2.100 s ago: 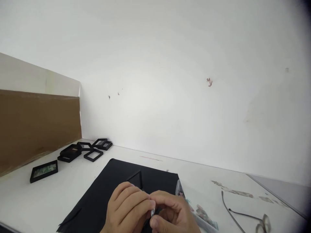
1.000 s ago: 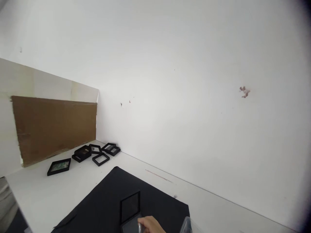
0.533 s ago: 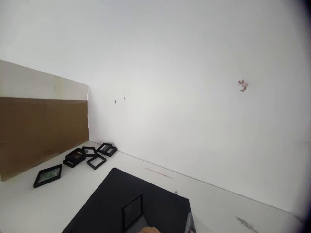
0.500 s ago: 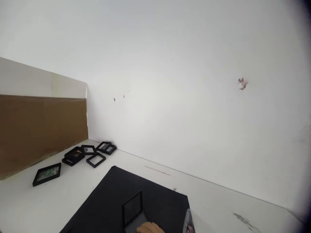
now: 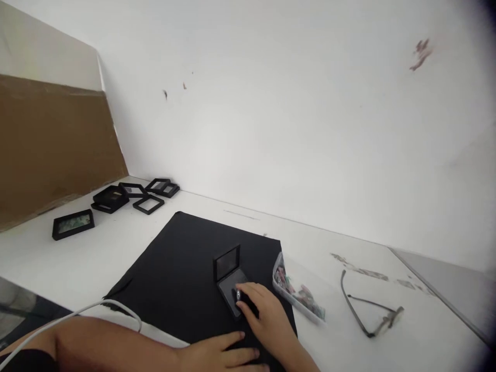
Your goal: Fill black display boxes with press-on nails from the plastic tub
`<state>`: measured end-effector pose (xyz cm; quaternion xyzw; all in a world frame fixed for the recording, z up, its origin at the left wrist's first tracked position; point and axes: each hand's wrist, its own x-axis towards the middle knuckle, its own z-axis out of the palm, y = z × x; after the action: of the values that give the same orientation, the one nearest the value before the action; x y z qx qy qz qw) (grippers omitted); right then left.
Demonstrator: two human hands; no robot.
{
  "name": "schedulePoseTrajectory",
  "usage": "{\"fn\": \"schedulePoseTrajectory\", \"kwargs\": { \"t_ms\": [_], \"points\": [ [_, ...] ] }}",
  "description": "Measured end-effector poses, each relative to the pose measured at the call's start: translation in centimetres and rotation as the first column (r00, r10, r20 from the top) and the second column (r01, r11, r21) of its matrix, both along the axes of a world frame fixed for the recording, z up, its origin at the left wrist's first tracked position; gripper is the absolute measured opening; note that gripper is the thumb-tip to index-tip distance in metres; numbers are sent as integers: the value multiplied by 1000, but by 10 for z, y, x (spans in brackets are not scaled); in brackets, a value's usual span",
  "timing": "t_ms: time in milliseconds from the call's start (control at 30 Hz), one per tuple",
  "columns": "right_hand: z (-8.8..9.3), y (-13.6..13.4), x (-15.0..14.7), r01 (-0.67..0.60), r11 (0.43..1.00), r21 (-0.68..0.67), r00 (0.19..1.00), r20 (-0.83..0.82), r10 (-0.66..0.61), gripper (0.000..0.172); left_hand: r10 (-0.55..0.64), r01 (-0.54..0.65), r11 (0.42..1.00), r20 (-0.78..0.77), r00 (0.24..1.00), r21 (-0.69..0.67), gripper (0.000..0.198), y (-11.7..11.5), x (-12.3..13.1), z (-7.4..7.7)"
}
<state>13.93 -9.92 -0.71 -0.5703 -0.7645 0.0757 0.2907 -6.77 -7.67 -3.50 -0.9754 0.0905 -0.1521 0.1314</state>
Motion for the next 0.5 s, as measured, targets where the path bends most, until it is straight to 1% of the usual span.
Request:
{"fn": "schedulePoseTrajectory", "kwargs": {
  "t_ms": [33, 67, 167, 233, 300, 333, 433, 500],
  "points": [
    [-1, -5, 3, 24, 1000, 5, 1000, -6, -24, 30, 16, -17, 999, 29, 999, 32, 42, 1, -3, 3],
    [-2, -11, 6, 49, 999, 10, 999, -11, -48, 29, -21, 21, 999, 5, 1000, 38, 44, 2, -6, 7],
    [-3, -23, 7, 112, 994, 21, 994, -17, -111, 28, -70, 69, 997, -33, 997, -25, 49, 1, -10, 15],
    [-3, -28, 4, 154, 988, 20, 988, -14, -153, 27, -43, 37, 995, -66, 997, -89, 54, -1, -9, 17],
    [-3, -31, 0, 199, 980, 14, 980, -5, -199, 27, 16, -33, 987, -108, 994, -155, 59, -2, -8, 17],
    [-3, -32, -2, 226, 974, 14, 974, -1, -226, 28, 23, -45, 982, -119, 993, -185, 60, -2, -7, 17],
    [-5, -35, -10, 320, 947, 22, 947, 0, -320, 29, 64, -87, 964, -98, 993, -251, 58, 0, -10, 18],
    [-7, -37, -17, 390, 920, 31, 921, -12, -390, 29, 102, -121, 959, -87, 991, -258, 59, 2, -12, 19]
  ]
}}
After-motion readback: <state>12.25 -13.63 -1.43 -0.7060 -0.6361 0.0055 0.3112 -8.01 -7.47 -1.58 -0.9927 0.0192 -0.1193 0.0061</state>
